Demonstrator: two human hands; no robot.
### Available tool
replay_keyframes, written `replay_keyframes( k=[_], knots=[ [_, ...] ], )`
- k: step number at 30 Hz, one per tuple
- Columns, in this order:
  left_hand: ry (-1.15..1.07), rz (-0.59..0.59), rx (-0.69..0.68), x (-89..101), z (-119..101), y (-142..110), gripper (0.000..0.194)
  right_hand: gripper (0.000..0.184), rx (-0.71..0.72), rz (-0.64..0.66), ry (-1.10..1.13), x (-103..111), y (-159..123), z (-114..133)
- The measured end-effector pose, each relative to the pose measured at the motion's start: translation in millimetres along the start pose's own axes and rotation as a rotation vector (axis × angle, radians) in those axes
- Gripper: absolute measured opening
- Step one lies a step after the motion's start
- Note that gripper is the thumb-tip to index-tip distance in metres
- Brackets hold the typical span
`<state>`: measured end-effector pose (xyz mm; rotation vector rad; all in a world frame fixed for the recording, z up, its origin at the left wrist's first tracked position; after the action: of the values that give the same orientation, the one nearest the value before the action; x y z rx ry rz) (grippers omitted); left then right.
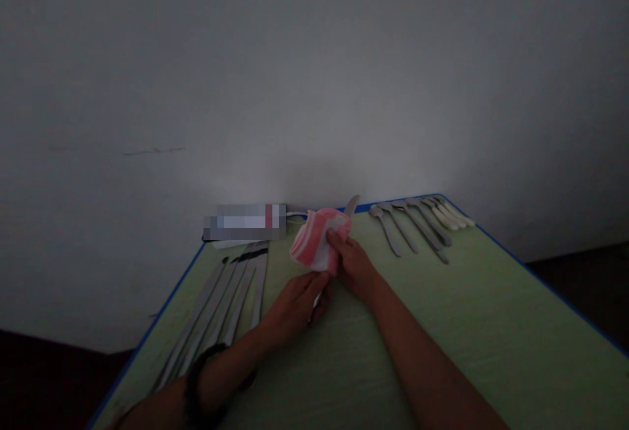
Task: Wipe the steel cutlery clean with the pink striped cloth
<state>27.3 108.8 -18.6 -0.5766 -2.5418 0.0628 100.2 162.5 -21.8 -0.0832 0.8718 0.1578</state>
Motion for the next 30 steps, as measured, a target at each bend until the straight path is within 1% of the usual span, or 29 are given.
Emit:
replay_keyframes(
  k=[3, 8, 14, 23, 30],
  knots=[
    [0.036, -0.003, -0.011, 0.0, -2.6, -0.3, 0.042, 0.029, 0.002, -0.009, -0.012, 2.2, 0.8, -0.5],
    [0.044, -0.013, -0.017, 0.8, -6.1, -1.1, 0.041, 0.031, 0.022, 0.015, -0.013, 2.5, 2.6, -0.6],
    [0.018, -0.009, 0.024, 0.3, -0.7, -0.7, 0.042, 0.029, 0.004, -0.007, -0.006, -0.1, 0.4, 0.3],
    [0.013, 0.006, 0.023, 1.4, -3.5, -0.9, 0.041, 0.03, 0.006, 0.006, -0.01, 3.0, 2.9, -2.6],
    [0.003, -0.01, 0.024, 1.2, -0.7, -0.6, 0.04, 0.029, -0.005, 0.01, 0.007, -2.6, -1.3, -0.1]
  ],
)
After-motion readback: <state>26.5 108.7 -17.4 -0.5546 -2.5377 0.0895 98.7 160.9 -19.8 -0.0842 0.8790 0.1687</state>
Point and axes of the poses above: each hand's wrist, its own y-axis towards the middle knuckle, its own x-axis out of the back of the hand, z = x × y, the point moved 9 cm from there along y, towards the middle knuckle, and after that the axes turned 6 degrees about y, right-handed, at the moved point
